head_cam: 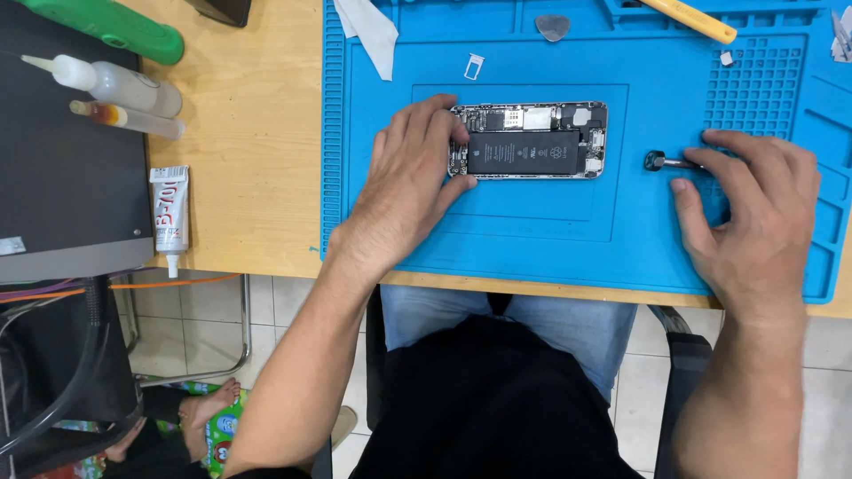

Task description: Assembling and disassembling internal components of a smartphone using precision tools.

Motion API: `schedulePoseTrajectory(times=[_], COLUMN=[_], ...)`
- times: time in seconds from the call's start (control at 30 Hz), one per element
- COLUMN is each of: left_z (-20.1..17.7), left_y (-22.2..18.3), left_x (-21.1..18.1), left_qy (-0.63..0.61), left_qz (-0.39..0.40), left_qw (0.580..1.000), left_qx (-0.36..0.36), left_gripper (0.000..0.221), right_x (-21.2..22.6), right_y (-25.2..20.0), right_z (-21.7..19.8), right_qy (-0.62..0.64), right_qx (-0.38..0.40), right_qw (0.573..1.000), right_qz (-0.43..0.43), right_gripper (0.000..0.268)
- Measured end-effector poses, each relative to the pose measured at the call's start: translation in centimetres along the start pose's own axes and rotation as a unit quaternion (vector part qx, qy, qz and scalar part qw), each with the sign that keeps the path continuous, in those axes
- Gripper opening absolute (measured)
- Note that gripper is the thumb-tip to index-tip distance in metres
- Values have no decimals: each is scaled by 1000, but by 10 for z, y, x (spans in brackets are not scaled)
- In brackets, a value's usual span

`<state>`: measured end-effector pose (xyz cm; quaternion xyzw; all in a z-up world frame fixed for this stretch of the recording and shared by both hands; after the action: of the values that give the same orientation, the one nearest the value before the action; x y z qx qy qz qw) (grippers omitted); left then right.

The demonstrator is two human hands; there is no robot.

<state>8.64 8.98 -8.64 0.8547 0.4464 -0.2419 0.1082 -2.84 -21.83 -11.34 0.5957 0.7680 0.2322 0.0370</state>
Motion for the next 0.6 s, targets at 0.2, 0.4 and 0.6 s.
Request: schedulePoseTrajectory(times=[0.2, 0.4, 0.6], left_z=[13, 13, 12], left_y=[-16, -17, -16], left_x=[-7, -6, -5], left_qy=[24, 22, 8], left_qz=[-4, -20, -18], left_qw=[996, 994, 994], left_qx=[-86, -105, -103], left_gripper=[24, 24, 25], right_x=[-1, -1, -1], right_y=[-2, -2, -2], right_z=[-1, -1, -1], right_qy=[12, 7, 13], right_qx=[2, 6, 3], right_qw=[1000, 1000, 1000], right_qz=[8, 10, 11], right_gripper=[21, 22, 20])
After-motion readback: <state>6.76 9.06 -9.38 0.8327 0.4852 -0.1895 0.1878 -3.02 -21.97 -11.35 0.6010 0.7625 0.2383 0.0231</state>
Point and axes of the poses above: each hand's wrist, its own y-axis towards the middle knuckle, its own z-axis out of the palm, x = y × z, the point moved 4 cm from there along y, towards the middle knuckle
